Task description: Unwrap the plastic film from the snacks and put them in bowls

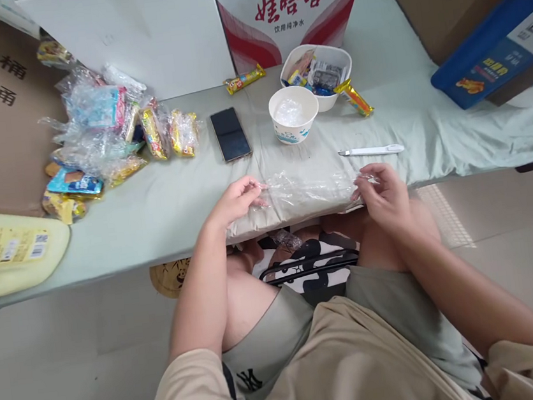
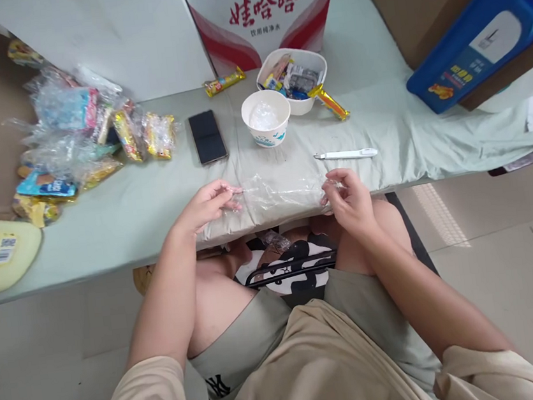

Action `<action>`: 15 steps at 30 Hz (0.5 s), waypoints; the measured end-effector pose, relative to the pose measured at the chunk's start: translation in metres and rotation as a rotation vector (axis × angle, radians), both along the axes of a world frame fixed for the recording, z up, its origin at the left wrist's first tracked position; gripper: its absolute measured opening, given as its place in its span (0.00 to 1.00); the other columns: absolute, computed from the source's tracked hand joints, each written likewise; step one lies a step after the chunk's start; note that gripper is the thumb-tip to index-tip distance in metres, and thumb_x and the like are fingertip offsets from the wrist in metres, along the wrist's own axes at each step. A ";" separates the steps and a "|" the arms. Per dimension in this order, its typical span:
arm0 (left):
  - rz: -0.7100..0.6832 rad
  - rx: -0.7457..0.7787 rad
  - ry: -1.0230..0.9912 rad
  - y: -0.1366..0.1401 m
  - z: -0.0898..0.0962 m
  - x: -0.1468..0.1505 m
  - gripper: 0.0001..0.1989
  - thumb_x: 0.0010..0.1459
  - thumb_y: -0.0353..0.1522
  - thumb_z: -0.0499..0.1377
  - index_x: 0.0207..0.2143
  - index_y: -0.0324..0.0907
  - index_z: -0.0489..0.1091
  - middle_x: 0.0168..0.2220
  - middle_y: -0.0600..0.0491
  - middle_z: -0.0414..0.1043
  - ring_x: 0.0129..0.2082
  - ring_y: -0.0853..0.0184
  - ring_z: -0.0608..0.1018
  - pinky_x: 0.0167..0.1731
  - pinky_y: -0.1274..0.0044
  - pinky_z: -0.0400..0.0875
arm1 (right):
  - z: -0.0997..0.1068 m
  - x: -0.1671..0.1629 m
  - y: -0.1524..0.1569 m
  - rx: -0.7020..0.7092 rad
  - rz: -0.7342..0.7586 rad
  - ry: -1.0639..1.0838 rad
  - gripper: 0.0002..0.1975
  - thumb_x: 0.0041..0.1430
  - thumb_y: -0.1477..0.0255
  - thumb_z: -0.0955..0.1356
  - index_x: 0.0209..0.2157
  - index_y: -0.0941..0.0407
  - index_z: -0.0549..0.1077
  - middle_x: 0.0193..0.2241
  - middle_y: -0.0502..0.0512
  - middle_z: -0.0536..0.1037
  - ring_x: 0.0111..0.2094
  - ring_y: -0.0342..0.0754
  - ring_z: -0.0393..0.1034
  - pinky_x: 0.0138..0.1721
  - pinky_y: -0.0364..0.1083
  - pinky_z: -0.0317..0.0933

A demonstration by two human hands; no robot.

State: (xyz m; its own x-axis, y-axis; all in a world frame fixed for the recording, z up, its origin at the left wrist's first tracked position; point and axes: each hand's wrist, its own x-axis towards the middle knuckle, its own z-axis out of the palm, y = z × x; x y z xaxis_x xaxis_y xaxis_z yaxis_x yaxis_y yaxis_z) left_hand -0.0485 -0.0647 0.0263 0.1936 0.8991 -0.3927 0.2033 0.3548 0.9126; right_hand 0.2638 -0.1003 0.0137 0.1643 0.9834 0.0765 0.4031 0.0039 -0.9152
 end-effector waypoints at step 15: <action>0.194 0.335 0.688 0.010 -0.011 0.007 0.07 0.59 0.37 0.62 0.37 0.44 0.73 0.32 0.52 0.78 0.32 0.64 0.77 0.35 0.73 0.70 | 0.008 -0.013 0.021 -0.145 0.027 -0.805 0.27 0.59 0.62 0.67 0.59 0.53 0.67 0.53 0.65 0.75 0.44 0.60 0.74 0.40 0.55 0.68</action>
State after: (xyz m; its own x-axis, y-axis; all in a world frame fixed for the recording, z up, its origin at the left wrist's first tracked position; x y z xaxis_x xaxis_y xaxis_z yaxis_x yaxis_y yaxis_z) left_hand -0.0418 -0.0542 0.0151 -0.1669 0.9835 -0.0695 0.7240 0.1701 0.6685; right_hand 0.2510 -0.0796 0.0215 0.0892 0.9955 0.0323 0.9383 -0.0731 -0.3379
